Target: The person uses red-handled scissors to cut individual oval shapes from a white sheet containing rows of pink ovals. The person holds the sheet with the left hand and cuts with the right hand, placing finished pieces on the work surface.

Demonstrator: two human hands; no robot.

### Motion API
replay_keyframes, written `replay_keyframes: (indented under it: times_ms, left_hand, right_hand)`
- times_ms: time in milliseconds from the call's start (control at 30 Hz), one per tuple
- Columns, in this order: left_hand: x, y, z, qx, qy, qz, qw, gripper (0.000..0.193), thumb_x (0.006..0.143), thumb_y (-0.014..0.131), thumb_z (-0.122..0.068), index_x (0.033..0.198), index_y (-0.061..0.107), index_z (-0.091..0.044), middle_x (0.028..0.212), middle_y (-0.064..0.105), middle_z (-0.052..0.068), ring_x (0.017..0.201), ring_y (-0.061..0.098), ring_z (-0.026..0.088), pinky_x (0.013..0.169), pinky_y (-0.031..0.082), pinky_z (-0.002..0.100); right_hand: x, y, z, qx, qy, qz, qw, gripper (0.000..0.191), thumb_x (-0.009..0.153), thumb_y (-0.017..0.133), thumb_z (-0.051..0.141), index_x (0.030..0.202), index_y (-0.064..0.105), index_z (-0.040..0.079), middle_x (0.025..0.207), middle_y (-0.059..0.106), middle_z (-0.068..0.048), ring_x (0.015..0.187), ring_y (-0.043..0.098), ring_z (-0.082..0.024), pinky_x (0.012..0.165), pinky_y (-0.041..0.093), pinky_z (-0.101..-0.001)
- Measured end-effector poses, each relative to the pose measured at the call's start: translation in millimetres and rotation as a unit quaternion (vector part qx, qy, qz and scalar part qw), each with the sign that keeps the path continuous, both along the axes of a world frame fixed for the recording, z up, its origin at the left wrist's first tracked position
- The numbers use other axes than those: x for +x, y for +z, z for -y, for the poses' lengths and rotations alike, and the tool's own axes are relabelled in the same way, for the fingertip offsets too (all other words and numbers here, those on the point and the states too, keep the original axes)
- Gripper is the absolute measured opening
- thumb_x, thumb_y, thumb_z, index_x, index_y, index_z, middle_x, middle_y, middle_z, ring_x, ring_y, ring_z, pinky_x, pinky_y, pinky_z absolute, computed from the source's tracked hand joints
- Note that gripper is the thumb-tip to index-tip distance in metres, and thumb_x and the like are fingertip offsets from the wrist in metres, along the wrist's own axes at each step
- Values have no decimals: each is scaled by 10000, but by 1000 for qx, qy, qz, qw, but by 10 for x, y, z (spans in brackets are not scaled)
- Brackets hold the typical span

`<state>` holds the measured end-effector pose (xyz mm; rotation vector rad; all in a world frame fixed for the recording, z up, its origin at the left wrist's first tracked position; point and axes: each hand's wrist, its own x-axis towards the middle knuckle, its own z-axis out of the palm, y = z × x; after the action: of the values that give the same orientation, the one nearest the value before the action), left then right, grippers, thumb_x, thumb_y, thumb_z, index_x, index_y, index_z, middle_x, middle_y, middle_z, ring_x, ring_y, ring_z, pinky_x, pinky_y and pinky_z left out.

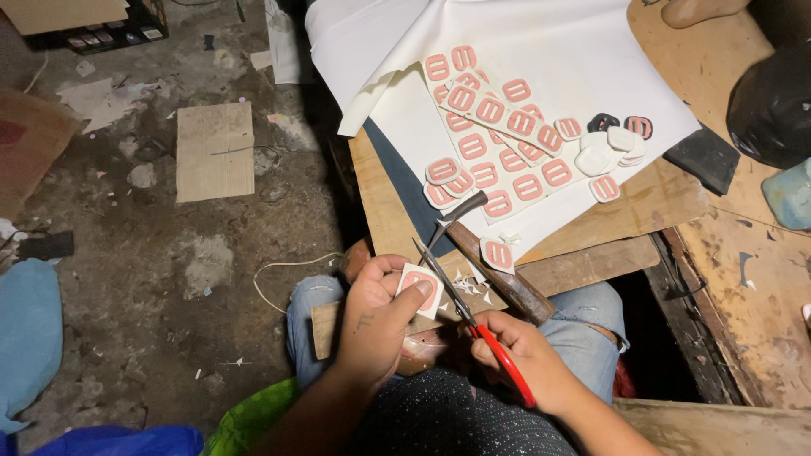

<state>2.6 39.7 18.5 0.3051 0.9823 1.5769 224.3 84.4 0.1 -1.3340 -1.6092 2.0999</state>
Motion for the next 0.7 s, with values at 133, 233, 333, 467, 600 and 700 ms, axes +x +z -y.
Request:
replay_keyframes:
  times_ms: [133, 233, 333, 467, 600, 700]
  left_hand:
    - [-22, -34, 5, -3, -11, -7, 1000, 323, 894, 607, 72, 1171, 446, 32, 1065, 705, 193, 943, 695, 189, 842, 576, 322]
    - [-39, -79, 1, 7, -12, -5, 1000, 284, 895, 624, 68, 1141, 486, 37, 1063, 700, 183, 946, 688, 189, 841, 570, 321]
    - [-83, -114, 15, 5, -19, 4, 1000, 232, 901, 646, 39, 1116, 561, 55, 1049, 702, 169, 933, 687, 188, 838, 570, 324]
    - [-66, -127, 40, -18, -62, 43, 997, 223, 885, 649, 2, 1097, 635, 70, 1003, 730, 160, 872, 706, 195, 797, 585, 340]
    - [-16, -118, 54, -13, -93, 33, 995, 216, 898, 647, 2, 1091, 672, 95, 988, 745, 159, 845, 709, 186, 775, 573, 323]
    - [-4, -108, 64, -17, -107, 52, 993, 195, 899, 651, 4, 1073, 671, 89, 971, 741, 156, 829, 704, 186, 757, 573, 332]
  right_hand:
    - [67, -1, -18, -27, -10, 4, 1000, 249, 888, 710, 237, 1078, 692, 76, 685, 573, 39, 520, 479, -50, 475, 378, -221]
    - [107, -7, -36, -27, -20, 29, 999, 221, 872, 719, 235, 1015, 692, 69, 659, 577, 31, 486, 481, -66, 448, 378, -235]
    - [105, -26, -46, -23, -20, 40, 999, 213, 866, 728, 219, 1002, 677, 62, 672, 579, 23, 504, 484, -70, 458, 386, -241]
    - [79, -30, -45, 21, 43, 4, 999, 243, 912, 688, 233, 1090, 635, 76, 781, 552, 47, 654, 483, -45, 566, 394, -222]
    - [22, -21, -14, 36, 47, -51, 997, 298, 913, 678, 230, 1144, 620, 51, 852, 584, 38, 761, 520, -60, 691, 457, -228]
    - [5, -9, -22, 49, 47, -34, 997, 308, 901, 675, 229, 1146, 625, 49, 834, 585, 37, 753, 520, -66, 692, 454, -233]
